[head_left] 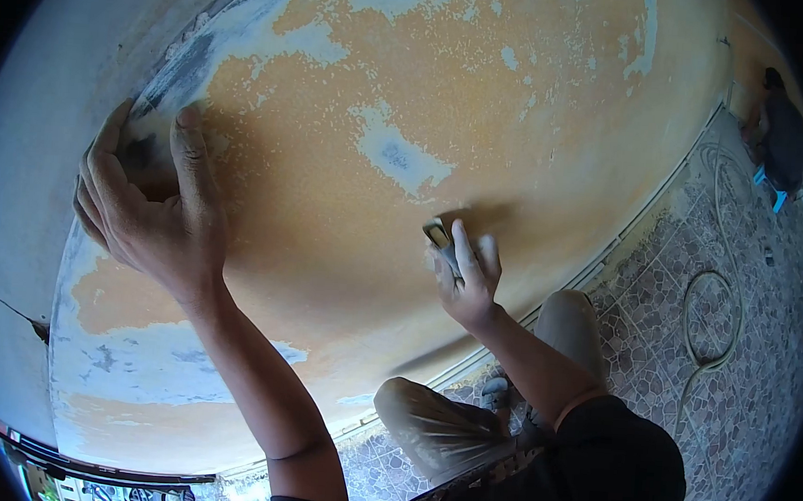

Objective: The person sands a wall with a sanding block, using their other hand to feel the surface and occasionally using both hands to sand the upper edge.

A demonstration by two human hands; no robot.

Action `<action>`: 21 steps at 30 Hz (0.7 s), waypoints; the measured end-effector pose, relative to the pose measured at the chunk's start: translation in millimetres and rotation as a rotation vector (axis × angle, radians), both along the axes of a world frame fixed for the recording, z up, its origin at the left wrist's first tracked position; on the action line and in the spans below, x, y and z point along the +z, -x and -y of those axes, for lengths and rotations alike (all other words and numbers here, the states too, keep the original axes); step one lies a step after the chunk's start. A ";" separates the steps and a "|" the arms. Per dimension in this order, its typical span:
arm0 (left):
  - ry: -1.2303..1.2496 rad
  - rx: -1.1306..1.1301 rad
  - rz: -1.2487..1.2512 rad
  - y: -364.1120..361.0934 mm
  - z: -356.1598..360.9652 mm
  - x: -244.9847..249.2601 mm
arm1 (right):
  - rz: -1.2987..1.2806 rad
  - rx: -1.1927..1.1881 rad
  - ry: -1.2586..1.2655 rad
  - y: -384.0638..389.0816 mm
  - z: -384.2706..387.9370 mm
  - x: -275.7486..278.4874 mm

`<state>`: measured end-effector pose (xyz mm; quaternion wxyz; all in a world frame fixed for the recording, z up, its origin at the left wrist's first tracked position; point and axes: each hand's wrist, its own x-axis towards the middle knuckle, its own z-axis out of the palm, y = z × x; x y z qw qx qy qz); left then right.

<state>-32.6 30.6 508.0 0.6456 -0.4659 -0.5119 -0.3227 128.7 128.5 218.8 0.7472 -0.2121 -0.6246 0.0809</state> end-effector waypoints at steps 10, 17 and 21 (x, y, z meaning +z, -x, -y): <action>0.007 -0.014 0.018 0.5 1.2 0.2 | 0.009 0.068 -0.075 -8.0 -16.1 84.4; -0.001 0.012 0.040 -1.1 -0.9 0.1 | 0.112 0.004 0.004 -11.8 -2.2 -8.9; 0.002 -0.001 0.036 -2.7 0.0 -0.7 | -0.126 0.087 0.005 -6.1 -13.6 95.1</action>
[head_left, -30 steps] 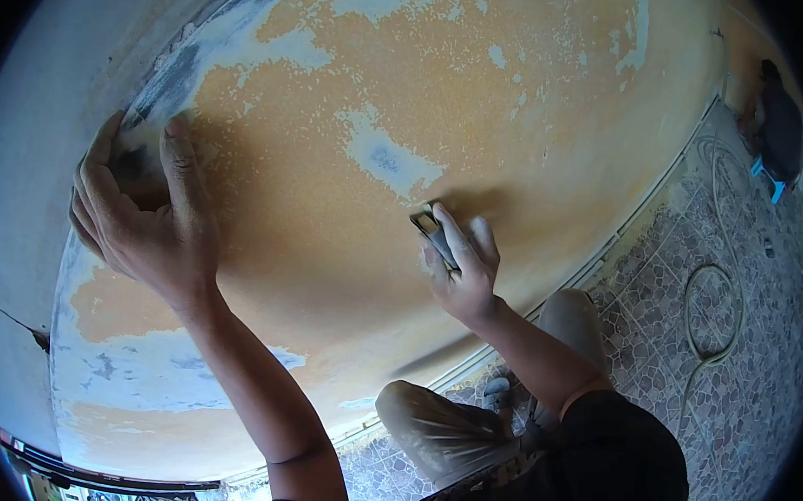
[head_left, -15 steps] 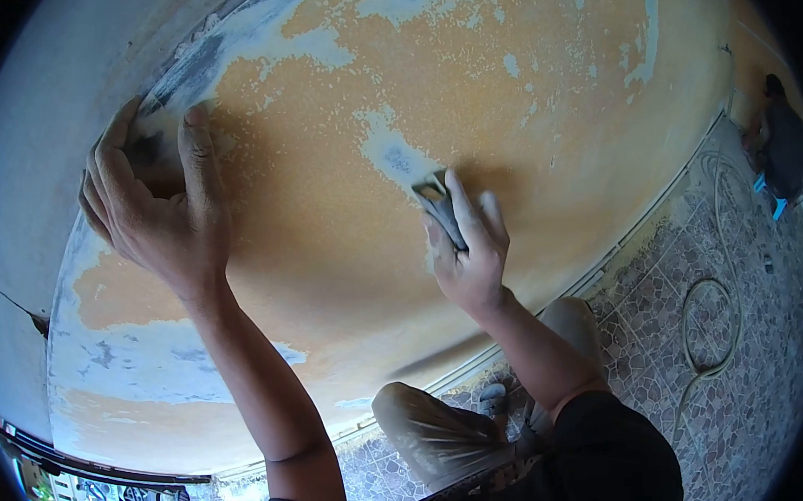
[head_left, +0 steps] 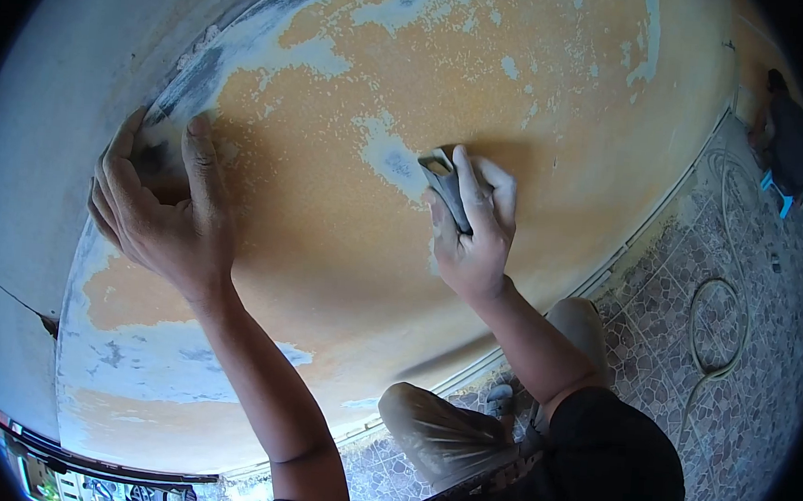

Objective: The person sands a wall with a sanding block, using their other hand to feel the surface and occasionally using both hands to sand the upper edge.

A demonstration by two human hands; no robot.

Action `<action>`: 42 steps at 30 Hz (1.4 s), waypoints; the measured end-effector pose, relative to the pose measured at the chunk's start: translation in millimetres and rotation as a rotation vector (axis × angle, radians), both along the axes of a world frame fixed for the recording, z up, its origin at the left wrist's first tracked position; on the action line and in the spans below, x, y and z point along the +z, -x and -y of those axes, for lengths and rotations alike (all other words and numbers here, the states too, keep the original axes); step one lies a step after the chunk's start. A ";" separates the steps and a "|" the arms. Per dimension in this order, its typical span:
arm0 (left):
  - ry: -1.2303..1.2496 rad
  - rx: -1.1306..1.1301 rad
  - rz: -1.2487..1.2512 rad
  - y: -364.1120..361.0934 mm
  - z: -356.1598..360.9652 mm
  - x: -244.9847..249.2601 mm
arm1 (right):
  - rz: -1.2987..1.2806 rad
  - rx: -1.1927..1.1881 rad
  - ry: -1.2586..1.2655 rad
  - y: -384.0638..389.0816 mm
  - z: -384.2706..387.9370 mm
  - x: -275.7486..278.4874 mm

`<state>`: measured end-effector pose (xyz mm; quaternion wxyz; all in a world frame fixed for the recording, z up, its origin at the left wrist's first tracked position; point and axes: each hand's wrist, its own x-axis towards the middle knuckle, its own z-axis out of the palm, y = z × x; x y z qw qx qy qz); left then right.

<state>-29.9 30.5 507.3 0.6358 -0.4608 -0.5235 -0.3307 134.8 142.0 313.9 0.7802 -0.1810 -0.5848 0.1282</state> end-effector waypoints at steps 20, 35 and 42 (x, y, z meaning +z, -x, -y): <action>0.005 0.014 0.008 1.5 -0.3 -0.4 | 0.139 -0.133 -0.052 1.1 10.6 -75.0; 0.003 0.010 -0.004 4.3 0.5 -0.2 | 0.147 -0.162 -0.055 -5.6 5.0 -99.6; 0.021 0.012 0.046 5.9 1.4 -0.4 | 0.146 -0.060 -0.092 -9.9 -6.5 6.0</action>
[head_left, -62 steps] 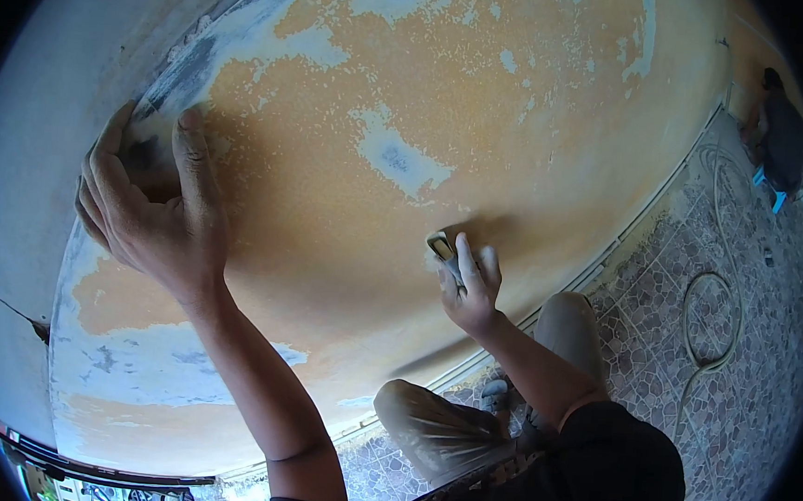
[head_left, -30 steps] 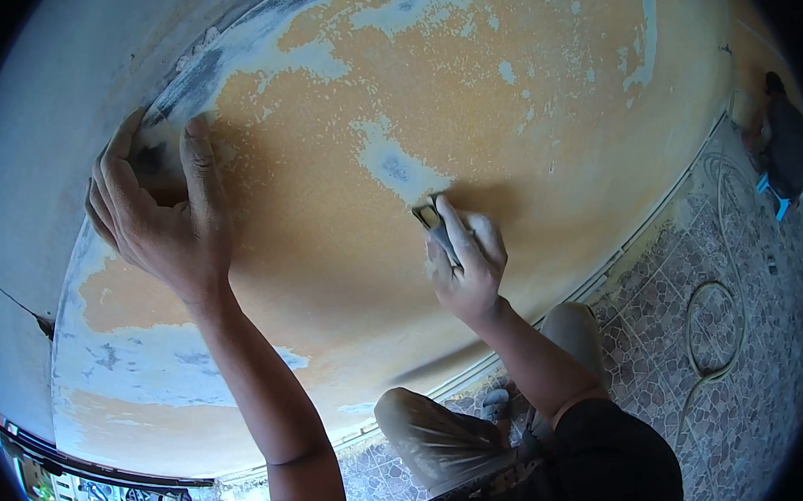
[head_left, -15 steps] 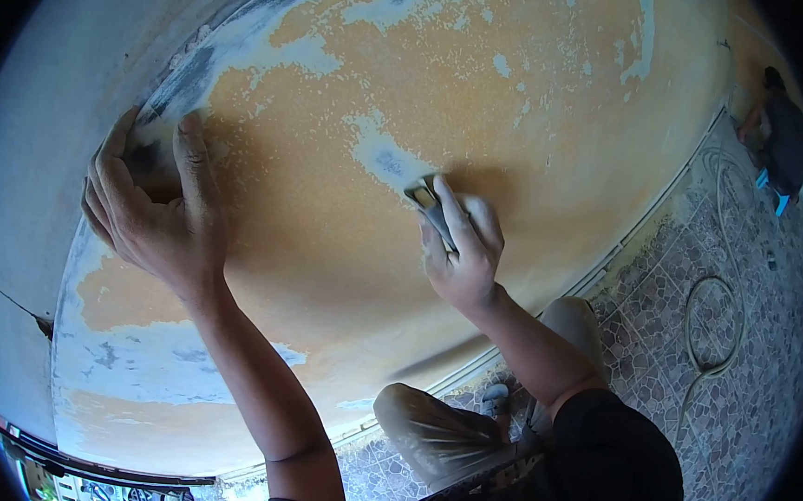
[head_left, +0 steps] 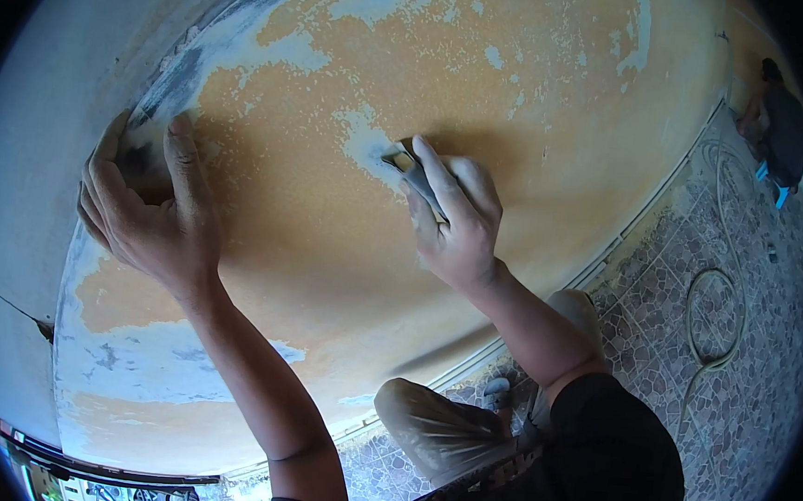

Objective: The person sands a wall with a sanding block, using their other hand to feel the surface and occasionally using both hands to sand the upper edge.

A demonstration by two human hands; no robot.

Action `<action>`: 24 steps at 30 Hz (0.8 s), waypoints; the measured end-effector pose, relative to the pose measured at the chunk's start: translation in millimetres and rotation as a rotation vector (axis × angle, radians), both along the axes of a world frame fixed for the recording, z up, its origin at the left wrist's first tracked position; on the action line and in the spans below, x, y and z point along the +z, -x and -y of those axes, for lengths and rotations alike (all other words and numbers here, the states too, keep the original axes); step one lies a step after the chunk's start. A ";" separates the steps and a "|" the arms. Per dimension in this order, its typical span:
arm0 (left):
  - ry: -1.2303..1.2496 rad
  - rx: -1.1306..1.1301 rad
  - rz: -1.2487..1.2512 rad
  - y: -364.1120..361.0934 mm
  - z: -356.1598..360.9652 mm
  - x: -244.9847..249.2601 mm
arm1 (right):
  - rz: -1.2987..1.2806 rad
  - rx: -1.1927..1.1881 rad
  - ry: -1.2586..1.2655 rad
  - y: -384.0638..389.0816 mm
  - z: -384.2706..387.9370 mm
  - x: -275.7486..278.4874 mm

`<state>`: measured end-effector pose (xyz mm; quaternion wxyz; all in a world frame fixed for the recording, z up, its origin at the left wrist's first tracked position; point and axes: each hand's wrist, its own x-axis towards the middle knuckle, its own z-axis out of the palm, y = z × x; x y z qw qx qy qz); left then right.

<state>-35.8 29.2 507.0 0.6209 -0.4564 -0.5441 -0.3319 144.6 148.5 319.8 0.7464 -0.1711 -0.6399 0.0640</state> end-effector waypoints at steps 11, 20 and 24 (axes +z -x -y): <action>-0.032 -0.004 -0.021 -4.2 -3.2 -0.6 | -0.054 -0.100 0.138 -3.1 -3.0 -82.7; -0.023 0.019 -0.053 -1.0 -0.3 -0.3 | 0.050 -0.223 -0.070 -4.8 -0.6 -107.9; -0.033 -0.005 -0.053 1.2 -2.4 -0.4 | -0.036 -0.092 0.130 1.1 3.3 -101.2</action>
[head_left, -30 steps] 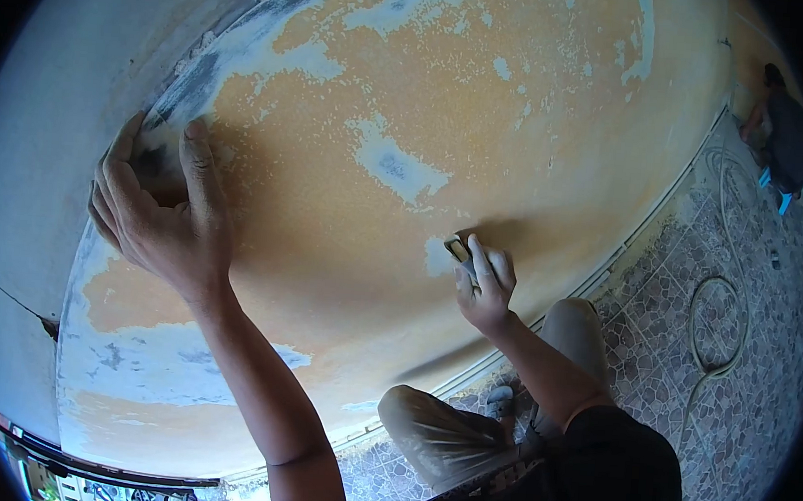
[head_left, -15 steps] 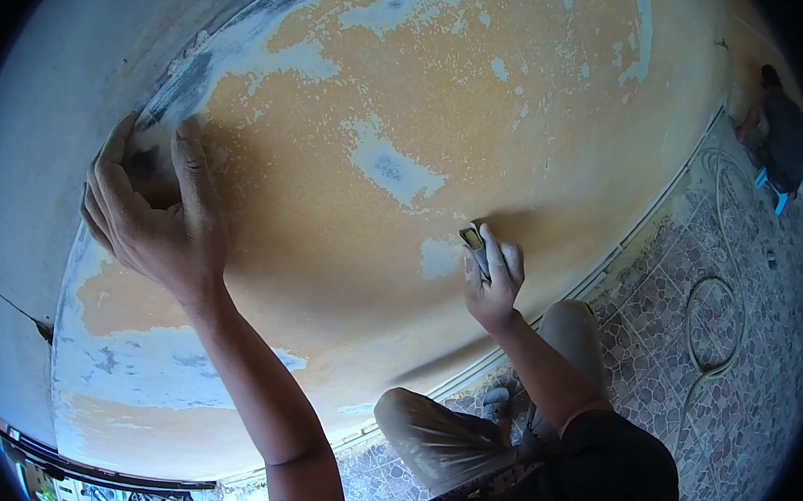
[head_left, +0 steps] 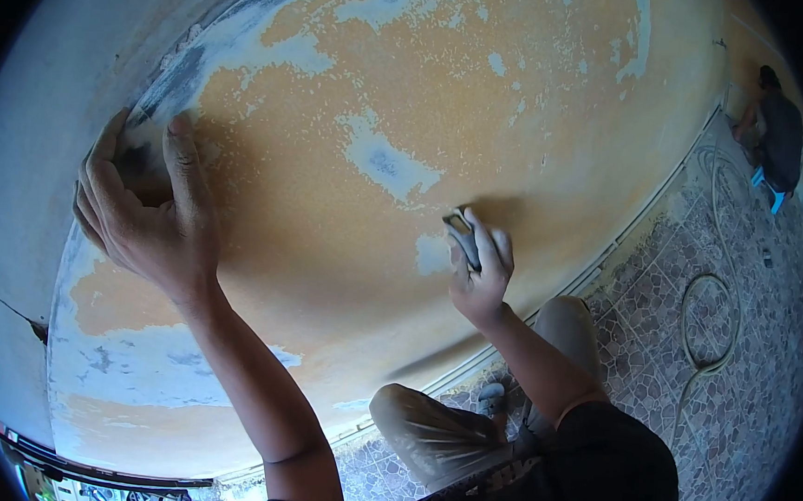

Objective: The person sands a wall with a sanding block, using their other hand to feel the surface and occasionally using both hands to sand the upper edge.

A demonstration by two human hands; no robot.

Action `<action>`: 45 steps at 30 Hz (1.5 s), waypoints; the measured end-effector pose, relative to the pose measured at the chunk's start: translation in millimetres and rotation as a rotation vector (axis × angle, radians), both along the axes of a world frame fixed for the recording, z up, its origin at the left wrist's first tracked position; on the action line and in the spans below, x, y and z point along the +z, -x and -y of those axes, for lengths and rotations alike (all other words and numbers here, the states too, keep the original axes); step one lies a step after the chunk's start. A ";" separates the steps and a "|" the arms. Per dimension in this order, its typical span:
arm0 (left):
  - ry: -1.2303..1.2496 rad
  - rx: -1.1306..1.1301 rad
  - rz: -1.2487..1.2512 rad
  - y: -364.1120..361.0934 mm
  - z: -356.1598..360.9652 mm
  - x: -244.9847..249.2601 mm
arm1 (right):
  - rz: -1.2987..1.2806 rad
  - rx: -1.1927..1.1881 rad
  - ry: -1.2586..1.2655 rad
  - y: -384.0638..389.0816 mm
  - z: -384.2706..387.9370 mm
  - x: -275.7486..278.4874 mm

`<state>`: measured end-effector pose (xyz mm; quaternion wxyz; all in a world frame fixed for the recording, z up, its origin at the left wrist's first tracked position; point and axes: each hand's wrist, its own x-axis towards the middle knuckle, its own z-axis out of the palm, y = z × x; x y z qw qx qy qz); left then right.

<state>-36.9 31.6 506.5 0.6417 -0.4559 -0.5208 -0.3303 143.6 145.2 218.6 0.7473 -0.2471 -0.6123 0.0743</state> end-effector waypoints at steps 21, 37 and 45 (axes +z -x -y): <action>0.034 0.013 0.025 -3.0 3.3 0.2 | 0.017 -0.005 -0.127 2.4 -3.6 69.0; 0.020 -0.005 0.051 -9.2 1.7 -0.1 | 0.067 -0.054 -0.092 1.7 3.3 3.6; 0.015 -0.007 -0.014 -3.1 0.9 0.2 | 0.006 0.031 -0.139 8.0 1.0 100.2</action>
